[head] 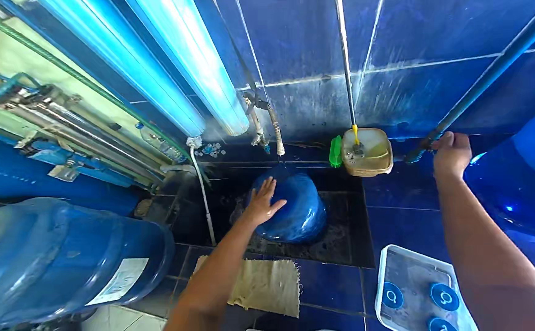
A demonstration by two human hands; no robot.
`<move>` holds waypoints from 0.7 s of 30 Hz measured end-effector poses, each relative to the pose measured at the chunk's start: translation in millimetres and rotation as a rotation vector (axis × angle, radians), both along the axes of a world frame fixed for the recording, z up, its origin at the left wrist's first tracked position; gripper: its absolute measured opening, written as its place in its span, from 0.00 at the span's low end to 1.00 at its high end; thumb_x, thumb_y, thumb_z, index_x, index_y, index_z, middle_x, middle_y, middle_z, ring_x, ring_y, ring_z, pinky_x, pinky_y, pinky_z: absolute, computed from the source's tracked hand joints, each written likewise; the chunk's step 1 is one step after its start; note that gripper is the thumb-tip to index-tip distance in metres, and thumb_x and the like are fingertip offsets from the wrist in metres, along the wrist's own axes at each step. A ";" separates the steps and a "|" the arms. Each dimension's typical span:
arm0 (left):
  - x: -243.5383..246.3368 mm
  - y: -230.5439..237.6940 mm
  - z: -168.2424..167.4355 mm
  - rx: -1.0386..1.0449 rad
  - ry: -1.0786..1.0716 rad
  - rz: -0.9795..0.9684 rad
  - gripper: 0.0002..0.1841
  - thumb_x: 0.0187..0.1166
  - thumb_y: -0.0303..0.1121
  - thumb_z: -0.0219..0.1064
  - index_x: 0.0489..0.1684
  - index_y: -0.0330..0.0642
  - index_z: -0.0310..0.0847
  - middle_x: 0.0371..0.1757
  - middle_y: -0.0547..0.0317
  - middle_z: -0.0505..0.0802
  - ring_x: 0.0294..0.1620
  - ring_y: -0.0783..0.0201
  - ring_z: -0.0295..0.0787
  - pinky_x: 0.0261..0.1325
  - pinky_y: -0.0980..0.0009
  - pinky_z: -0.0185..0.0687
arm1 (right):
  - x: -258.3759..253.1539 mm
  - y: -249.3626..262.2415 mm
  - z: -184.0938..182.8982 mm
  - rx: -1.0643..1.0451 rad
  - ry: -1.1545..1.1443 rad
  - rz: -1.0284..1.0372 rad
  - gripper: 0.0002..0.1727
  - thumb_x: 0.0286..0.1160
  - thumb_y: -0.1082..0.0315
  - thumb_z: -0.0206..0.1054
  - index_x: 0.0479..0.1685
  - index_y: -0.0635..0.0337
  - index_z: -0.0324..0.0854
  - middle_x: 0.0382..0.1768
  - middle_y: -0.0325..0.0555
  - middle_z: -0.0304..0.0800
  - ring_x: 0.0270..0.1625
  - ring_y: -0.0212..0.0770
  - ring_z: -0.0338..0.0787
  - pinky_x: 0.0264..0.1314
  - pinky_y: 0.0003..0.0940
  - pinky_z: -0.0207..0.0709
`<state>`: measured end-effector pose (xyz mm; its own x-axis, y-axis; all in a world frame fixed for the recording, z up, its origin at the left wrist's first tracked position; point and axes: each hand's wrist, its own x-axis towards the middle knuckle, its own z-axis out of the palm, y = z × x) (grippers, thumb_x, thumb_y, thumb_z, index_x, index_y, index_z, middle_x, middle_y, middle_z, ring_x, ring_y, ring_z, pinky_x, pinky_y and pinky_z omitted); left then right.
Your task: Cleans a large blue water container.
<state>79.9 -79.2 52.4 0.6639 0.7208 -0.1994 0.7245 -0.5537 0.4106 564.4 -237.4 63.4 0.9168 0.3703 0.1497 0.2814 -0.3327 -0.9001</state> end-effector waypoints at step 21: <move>26.3 2.1 -26.7 -0.378 -0.621 0.747 0.45 0.78 0.43 0.75 0.91 0.36 0.52 0.82 0.34 0.74 0.82 0.45 0.72 0.82 0.47 0.71 | 10.6 -4.5 4.8 -0.118 -0.024 0.023 0.27 0.89 0.50 0.56 0.64 0.69 0.79 0.54 0.66 0.90 0.60 0.60 0.89 0.68 0.63 0.75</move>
